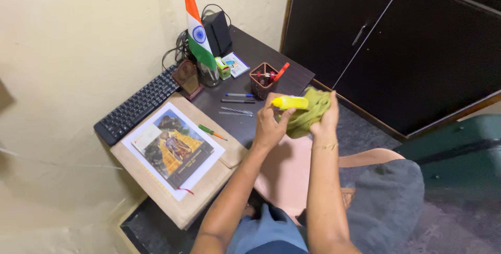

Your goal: The person wipes a glass bottle with a cloth, inserts a small flag into it, and places it on the desk. Then, the person empties stationery from a pen holder, cleans the holder using a cloth and a screwdriver, and places the stationery items back into the holder.

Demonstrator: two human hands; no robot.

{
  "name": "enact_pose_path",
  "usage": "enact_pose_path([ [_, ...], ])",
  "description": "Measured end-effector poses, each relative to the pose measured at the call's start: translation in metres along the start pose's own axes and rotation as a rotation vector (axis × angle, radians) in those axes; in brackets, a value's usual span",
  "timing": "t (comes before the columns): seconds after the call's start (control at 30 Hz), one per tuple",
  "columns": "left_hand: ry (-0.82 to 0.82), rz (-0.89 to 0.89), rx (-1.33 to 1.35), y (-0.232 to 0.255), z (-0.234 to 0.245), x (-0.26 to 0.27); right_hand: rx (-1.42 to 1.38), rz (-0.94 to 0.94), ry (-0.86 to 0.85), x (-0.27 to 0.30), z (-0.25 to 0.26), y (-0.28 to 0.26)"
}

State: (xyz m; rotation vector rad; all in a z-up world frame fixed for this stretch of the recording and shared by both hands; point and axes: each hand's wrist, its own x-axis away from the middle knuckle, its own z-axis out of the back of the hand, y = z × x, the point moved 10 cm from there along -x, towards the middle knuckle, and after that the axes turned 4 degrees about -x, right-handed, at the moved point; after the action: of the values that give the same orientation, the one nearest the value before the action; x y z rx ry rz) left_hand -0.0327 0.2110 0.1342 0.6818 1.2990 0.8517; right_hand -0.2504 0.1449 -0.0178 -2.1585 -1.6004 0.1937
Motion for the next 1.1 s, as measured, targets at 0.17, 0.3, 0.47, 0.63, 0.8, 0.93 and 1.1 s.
enact_pose_path([
  [0.17, -0.02, -0.031, -0.042, -0.029, 0.016, -0.023, 0.299, -0.045, -0.017, 0.042, -0.042, 0.056],
  [0.3, -0.069, 0.086, 0.019, -0.058, 0.032, -0.043, 0.642, 0.194, -0.237, 0.073, -0.091, 0.064],
  [0.47, -0.212, 0.086, 0.097, -0.073, 0.033, -0.054, 0.859, 0.286, -0.193, 0.054, -0.053, 0.085],
  [0.63, -0.327, 0.053, 0.047, -0.087, 0.023, -0.058, 1.132, 0.388, 0.05, 0.015, -0.018, 0.07],
  [0.8, -0.068, -0.055, -0.076, -0.112, 0.056, -0.12, 0.955, 0.356, 0.102, -0.001, -0.017, 0.052],
  [0.93, -0.088, -0.108, -0.271, -0.142, 0.061, -0.165, 0.905, 0.331, 0.091, 0.006, -0.013, 0.049],
  [1.1, -0.257, -0.022, -0.327, -0.185, 0.037, -0.186, 1.028, 0.395, 0.046, 0.008, -0.029, 0.046],
])
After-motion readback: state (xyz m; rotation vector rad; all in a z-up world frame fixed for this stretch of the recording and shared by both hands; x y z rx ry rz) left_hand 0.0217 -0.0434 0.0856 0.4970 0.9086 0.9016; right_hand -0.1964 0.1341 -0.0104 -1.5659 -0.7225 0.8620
